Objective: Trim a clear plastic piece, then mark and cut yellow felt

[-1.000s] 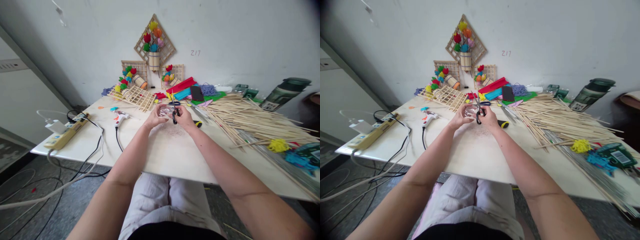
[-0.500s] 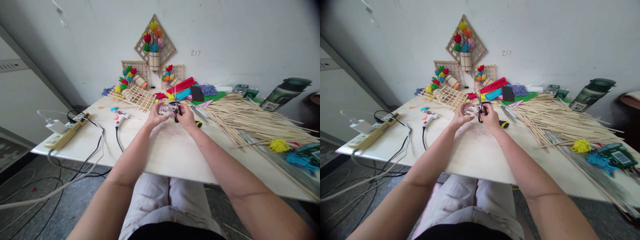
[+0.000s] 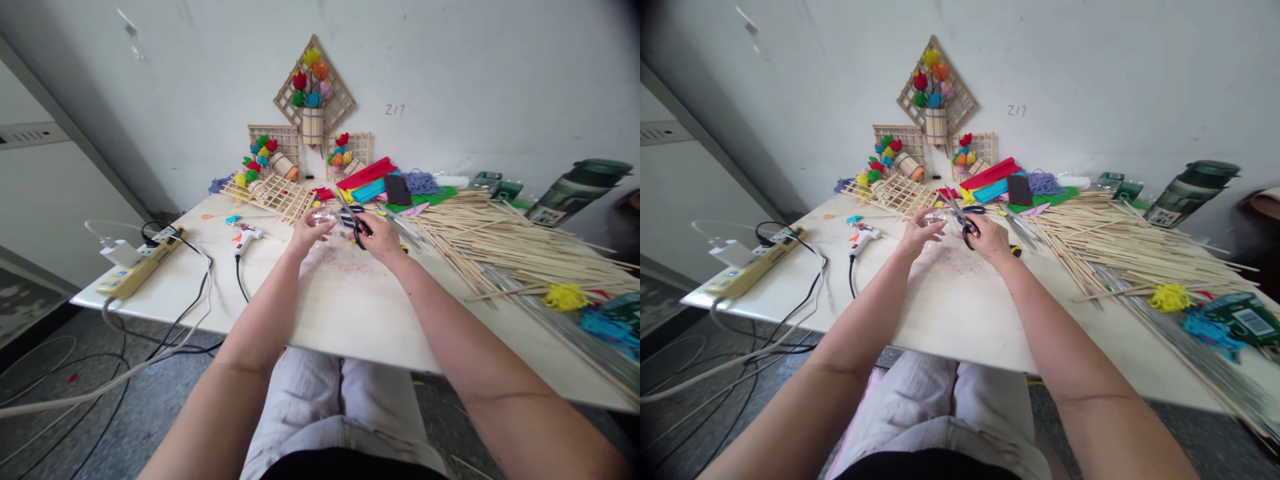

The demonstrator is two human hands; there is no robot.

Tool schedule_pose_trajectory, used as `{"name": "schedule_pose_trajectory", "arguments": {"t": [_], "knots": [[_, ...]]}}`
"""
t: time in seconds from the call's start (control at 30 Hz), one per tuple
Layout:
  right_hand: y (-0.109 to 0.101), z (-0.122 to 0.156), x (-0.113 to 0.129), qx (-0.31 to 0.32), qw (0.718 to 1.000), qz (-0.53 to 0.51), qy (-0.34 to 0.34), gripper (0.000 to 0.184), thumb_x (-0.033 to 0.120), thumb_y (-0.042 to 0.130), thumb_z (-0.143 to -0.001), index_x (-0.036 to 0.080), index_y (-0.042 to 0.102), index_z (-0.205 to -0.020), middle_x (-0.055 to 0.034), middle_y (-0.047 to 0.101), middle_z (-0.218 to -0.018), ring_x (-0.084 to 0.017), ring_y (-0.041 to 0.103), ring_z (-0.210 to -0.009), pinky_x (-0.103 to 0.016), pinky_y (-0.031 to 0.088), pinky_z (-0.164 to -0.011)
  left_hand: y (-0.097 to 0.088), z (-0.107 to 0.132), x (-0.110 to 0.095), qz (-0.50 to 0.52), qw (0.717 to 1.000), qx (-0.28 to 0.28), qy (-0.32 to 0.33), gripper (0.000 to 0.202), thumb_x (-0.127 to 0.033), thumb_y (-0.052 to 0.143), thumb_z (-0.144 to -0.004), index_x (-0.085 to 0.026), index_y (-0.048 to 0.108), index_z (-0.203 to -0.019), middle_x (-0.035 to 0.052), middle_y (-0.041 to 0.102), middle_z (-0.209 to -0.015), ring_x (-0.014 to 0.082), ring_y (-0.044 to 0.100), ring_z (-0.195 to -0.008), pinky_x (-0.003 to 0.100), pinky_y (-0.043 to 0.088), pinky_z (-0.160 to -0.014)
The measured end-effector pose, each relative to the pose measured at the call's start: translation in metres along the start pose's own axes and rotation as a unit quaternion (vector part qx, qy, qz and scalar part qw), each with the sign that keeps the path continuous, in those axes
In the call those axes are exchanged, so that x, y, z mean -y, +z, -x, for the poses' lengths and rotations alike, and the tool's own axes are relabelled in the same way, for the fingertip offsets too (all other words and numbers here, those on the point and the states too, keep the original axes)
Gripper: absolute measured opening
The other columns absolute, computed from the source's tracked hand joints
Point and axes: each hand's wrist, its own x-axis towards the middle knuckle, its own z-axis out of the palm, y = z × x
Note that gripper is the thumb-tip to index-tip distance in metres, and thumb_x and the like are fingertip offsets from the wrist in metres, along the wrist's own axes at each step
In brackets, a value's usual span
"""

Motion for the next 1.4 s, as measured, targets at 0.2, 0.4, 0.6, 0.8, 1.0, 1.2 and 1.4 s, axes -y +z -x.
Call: {"name": "schedule_pose_trajectory", "arguments": {"t": [0.2, 0.4, 0.6, 0.8, 1.0, 1.2, 1.4], "knots": [[-0.003, 0.001, -0.013, 0.045, 0.999, 0.011, -0.011, 0.037, 0.035, 0.060, -0.073, 0.024, 0.064, -0.108, -0.0057, 0.067, -0.104, -0.024, 0.062, -0.093, -0.035, 0.048, -0.078, -0.008, 0.004, -0.007, 0.069, 0.989, 0.084, -0.101, 0.058, -0.037, 0.074, -0.060, -0.019, 0.049, -0.110, 0.0054, 0.064, -0.088, 0.0127, 0.062, -0.065, 0.027, 0.050, -0.060], [-0.007, -0.001, -0.019, 0.072, 0.997, -0.013, -0.007, 0.038, 0.038, 0.063, -0.070, 0.026, 0.065, -0.106, -0.0035, 0.069, -0.101, -0.023, 0.063, -0.090, -0.036, 0.048, -0.078, -0.011, 0.006, -0.008, 0.044, 0.983, 0.089, -0.152, 0.049, -0.030, 0.074, -0.059, -0.016, 0.052, -0.100, 0.0051, 0.066, -0.077, 0.0102, 0.059, -0.053, 0.024, 0.046, -0.052], [-0.015, 0.000, -0.015, 0.121, 0.990, 0.047, -0.055, 0.043, 0.041, 0.064, -0.070, 0.022, 0.064, -0.108, -0.0066, 0.067, -0.104, -0.023, 0.061, -0.093, -0.033, 0.046, -0.079, -0.012, 0.006, -0.008, 0.009, 0.982, 0.110, -0.151, 0.042, -0.027, 0.073, -0.056, -0.015, 0.053, -0.092, 0.0039, 0.066, -0.070, 0.0086, 0.054, -0.045, 0.022, 0.041, -0.046], [-0.017, 0.000, -0.017, 0.139, 0.980, 0.104, -0.093, 0.042, 0.037, 0.061, -0.072, 0.022, 0.062, -0.111, -0.0065, 0.065, -0.105, -0.022, 0.058, -0.096, -0.031, 0.043, -0.080, -0.012, 0.006, -0.009, -0.012, 0.982, 0.115, -0.147, 0.040, -0.026, 0.074, -0.054, -0.014, 0.054, -0.087, 0.0020, 0.064, -0.065, 0.0077, 0.052, -0.044, 0.020, 0.037, -0.043], [-0.016, 0.000, -0.019, 0.143, 0.977, 0.118, -0.103, 0.040, 0.032, 0.058, -0.074, 0.023, 0.061, -0.112, -0.0058, 0.065, -0.105, -0.022, 0.058, -0.095, -0.029, 0.043, -0.076, -0.015, 0.006, -0.010, -0.030, 0.978, 0.137, -0.156, 0.039, -0.028, 0.073, -0.056, -0.014, 0.057, -0.089, 0.0029, 0.065, -0.064, 0.0086, 0.050, -0.041, 0.021, 0.034, -0.039], [-0.022, -0.002, -0.021, 0.165, 0.971, 0.131, -0.117, 0.039, 0.036, 0.058, -0.075, 0.026, 0.062, -0.113, -0.0037, 0.065, -0.100, -0.020, 0.058, -0.091, -0.027, 0.040, -0.068, -0.016, 0.006, -0.014, -0.030, 0.963, 0.168, -0.209, 0.036, -0.030, 0.073, -0.058, -0.015, 0.060, -0.088, 0.0030, 0.064, -0.063, 0.0104, 0.053, -0.043, 0.022, 0.039, -0.040], [-0.024, -0.005, -0.025, 0.178, 0.966, 0.139, -0.126, 0.042, 0.041, 0.059, -0.074, 0.028, 0.061, -0.114, -0.0021, 0.065, -0.100, -0.019, 0.058, -0.088, -0.025, 0.037, -0.065, -0.022, 0.005, -0.012, -0.017, 0.951, 0.182, -0.251, 0.036, -0.030, 0.073, -0.059, -0.015, 0.063, -0.089, 0.0038, 0.065, -0.071, 0.0143, 0.061, -0.057, 0.022, 0.043, -0.043]]}}
